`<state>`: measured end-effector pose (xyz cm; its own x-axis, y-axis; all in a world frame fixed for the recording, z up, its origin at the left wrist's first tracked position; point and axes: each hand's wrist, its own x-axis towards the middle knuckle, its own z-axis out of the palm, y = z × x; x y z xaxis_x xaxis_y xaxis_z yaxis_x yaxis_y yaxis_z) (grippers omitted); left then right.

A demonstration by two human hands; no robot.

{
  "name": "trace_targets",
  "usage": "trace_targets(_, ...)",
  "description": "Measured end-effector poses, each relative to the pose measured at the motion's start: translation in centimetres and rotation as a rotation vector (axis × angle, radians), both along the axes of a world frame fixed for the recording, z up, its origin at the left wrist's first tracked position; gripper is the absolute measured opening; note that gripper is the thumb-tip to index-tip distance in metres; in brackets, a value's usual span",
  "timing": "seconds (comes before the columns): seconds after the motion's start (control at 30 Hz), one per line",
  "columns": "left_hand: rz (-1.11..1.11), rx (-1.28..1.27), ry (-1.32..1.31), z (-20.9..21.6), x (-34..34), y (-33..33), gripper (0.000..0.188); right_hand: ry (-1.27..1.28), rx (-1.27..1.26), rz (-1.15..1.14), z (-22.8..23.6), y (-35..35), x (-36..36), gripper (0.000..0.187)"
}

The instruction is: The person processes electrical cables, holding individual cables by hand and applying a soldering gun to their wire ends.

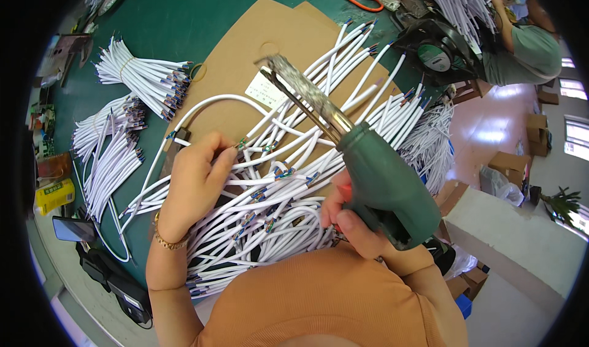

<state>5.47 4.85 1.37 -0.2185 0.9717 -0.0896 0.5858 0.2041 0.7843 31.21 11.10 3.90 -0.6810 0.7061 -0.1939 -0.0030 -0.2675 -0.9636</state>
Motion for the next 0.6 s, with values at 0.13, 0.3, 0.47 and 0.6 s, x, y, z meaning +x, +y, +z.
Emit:
trace_targets(0.13, 0.02, 0.03, 0.045, 1.5, 0.1, -1.8, 0.009, 0.141, 0.129, -0.042, 0.5, 0.8, -2.0, 0.051)
trace_targets(0.3, -0.037, -0.003, 0.073, 4.0, 0.8, -4.5, 0.011, 0.359, 0.081, -0.057, 1.8, 1.7, -2.4, 0.048)
trace_targets(0.47, -0.398, 0.209, 0.173, 4.3, 0.4, -7.8, 0.019, 0.462, 0.124, -0.165, 2.1, 2.0, -1.4, 0.045)
trace_targets(0.6, -0.649, 0.257, 0.124, 3.4, 0.1, -9.3, 0.027, 0.662, 0.101, -0.207, 2.1, 2.0, -2.7, 0.037)
